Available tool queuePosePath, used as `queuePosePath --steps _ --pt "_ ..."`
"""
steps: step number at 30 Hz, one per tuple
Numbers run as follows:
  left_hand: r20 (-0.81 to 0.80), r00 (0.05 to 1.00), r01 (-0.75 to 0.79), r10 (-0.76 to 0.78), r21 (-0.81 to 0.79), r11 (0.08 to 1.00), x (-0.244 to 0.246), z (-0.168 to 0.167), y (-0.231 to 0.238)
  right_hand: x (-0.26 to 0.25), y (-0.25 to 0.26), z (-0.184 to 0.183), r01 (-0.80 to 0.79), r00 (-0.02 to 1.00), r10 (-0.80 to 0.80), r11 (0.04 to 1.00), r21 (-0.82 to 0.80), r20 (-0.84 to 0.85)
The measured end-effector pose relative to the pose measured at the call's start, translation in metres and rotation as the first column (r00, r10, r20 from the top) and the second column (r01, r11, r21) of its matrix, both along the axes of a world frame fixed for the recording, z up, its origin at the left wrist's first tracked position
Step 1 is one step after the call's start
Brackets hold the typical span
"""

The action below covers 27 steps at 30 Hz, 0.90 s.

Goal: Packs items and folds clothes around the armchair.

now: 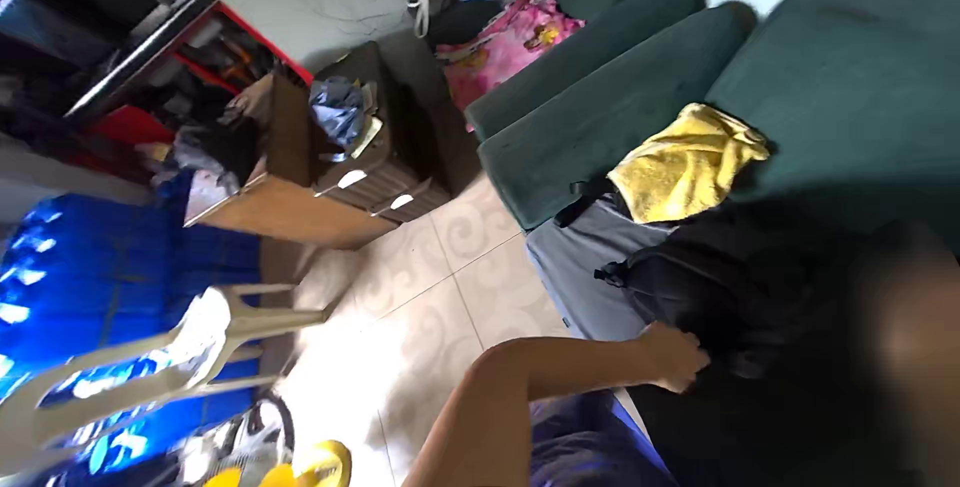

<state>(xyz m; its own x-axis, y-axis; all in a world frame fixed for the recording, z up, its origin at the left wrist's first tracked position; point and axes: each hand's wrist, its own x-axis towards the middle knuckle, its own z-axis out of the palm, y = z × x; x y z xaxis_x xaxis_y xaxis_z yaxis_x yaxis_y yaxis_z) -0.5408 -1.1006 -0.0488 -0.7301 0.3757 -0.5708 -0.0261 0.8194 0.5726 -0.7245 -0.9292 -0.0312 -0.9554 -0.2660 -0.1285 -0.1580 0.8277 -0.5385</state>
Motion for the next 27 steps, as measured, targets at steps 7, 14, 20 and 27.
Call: queuePosePath --steps 7,14,20,27 --pt "-0.037 0.954 -0.295 0.298 0.072 0.953 -0.091 0.017 0.007 0.074 -0.012 -0.006 -0.279 0.955 0.274 0.960 0.027 0.114" --pt "-0.131 0.959 -0.283 0.251 -0.446 0.849 -0.163 0.003 -0.074 0.064 0.100 -0.035 -0.621 0.779 0.540 0.734 0.275 0.317" --pt "0.106 0.978 -0.097 0.180 -0.533 0.841 -0.165 -0.001 -0.014 0.105 0.073 -0.021 -0.549 0.835 0.549 0.831 0.087 0.037" --pt "0.170 0.898 -0.335 0.405 -0.332 0.882 -0.155 -0.145 0.032 0.115 0.034 -0.032 -0.495 0.851 0.479 0.868 -0.026 -0.215"
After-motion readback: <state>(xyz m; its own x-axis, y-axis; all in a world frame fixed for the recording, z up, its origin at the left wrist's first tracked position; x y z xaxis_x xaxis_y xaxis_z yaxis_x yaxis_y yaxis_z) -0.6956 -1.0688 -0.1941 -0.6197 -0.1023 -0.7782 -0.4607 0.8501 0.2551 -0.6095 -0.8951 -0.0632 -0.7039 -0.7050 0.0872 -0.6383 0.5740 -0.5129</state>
